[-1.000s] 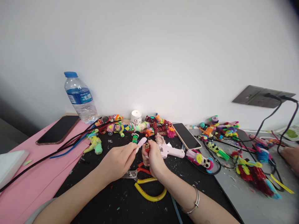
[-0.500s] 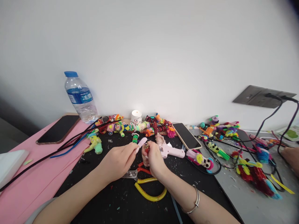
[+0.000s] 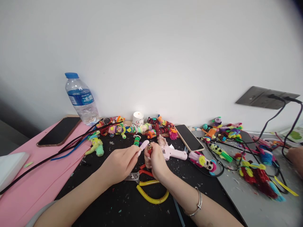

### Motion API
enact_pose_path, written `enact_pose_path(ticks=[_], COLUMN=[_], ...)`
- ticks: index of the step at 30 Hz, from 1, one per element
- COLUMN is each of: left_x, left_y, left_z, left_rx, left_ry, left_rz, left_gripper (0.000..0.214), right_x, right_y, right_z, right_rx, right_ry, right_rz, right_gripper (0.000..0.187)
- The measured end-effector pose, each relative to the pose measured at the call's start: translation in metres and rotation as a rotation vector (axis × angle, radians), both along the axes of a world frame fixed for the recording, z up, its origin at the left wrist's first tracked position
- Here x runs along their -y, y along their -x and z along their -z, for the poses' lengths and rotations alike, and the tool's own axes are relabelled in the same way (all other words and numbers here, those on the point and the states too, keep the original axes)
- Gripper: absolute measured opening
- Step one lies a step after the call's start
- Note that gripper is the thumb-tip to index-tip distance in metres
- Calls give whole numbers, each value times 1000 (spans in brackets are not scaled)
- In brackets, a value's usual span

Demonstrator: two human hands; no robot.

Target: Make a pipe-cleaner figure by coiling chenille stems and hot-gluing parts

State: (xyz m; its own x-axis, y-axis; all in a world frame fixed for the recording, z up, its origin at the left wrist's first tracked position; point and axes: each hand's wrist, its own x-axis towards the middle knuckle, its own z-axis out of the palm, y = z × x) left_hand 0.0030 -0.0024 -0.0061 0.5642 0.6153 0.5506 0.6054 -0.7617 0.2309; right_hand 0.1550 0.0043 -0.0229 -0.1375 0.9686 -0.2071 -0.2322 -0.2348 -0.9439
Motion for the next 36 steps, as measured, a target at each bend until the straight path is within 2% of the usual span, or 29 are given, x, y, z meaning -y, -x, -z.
enact_pose_path(ticks=[19, 27, 36], left_x=[0, -1, -5], left_y=[0, 1, 4], left_z=[1, -4, -8], left_rx=[-1, -58, -105], left_ry=[-66, -55, -130], left_rz=[10, 0, 29], left_gripper=[15, 18, 18], right_x=[-1, -2, -1], right_y=[1, 1, 1], right_z=[-4, -9, -5], right_rx=[-80, -153, -67], right_ry=[87, 125, 81], right_rz=[34, 17, 36], right_gripper=[49, 56, 51])
